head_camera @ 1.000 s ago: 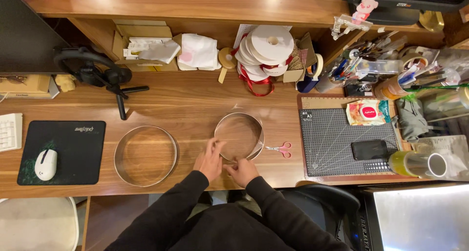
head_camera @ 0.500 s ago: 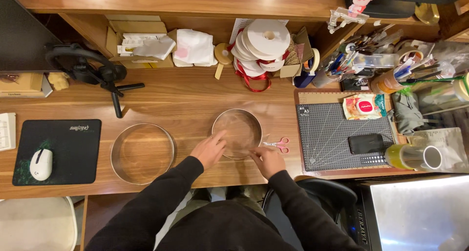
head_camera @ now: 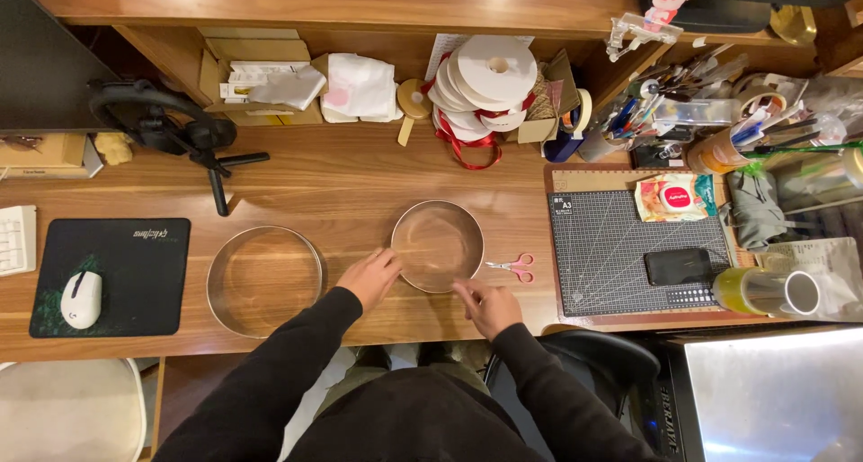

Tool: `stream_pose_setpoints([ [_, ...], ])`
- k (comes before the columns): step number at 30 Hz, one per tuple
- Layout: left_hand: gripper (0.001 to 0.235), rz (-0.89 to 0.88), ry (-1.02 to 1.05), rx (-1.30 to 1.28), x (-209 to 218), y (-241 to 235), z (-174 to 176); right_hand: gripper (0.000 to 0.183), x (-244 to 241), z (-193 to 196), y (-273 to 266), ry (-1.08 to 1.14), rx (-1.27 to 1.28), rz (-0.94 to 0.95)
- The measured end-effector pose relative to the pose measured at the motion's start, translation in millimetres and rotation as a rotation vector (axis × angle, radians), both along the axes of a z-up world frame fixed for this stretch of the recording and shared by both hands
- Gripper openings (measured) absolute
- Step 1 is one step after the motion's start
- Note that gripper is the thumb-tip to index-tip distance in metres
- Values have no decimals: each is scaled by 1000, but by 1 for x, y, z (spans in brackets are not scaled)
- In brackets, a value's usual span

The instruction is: Preparing metal cake rings by applying adhesive tape to the inner surface.

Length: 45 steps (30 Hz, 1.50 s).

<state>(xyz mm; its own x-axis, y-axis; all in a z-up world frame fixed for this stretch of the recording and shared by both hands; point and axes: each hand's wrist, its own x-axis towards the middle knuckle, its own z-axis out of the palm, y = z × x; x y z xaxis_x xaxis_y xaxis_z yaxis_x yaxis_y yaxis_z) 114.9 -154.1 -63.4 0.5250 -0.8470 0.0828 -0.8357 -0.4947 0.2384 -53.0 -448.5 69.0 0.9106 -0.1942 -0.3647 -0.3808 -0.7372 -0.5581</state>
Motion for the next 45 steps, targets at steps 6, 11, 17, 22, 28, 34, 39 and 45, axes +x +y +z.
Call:
stream_pose_setpoints([
  [6, 14, -27, 37, 64, 10, -8, 10, 40, 27, -37, -16, 33, -184, -221],
  [11, 14, -14, 28, 48, 13, -5, -2, 44, 40, -27, -34, 4, -272, -390],
  [17, 20, -24, 49, 119, 11, -15, 12, 20, 64, -76, -22, -555, -350, -93],
  [22, 24, -12, 38, 217, 9, -23, 7, 27, 68, -66, 4, -245, -368, 344],
  [28, 37, 46, -6, 306, 5, -22, 48, 52, 52, -68, -31, -233, -416, 484],
  [34, 49, 70, -30, 350, 0, -22, 48, 60, 31, -45, -51, -318, -382, 356],
  [39, 53, 67, -10, 347, -7, -25, 64, 74, 21, -82, -38, -379, -173, -39],
  [45, 47, 80, -88, 383, -13, -25, 69, 93, 41, -96, -24, -99, 180, -279],
])
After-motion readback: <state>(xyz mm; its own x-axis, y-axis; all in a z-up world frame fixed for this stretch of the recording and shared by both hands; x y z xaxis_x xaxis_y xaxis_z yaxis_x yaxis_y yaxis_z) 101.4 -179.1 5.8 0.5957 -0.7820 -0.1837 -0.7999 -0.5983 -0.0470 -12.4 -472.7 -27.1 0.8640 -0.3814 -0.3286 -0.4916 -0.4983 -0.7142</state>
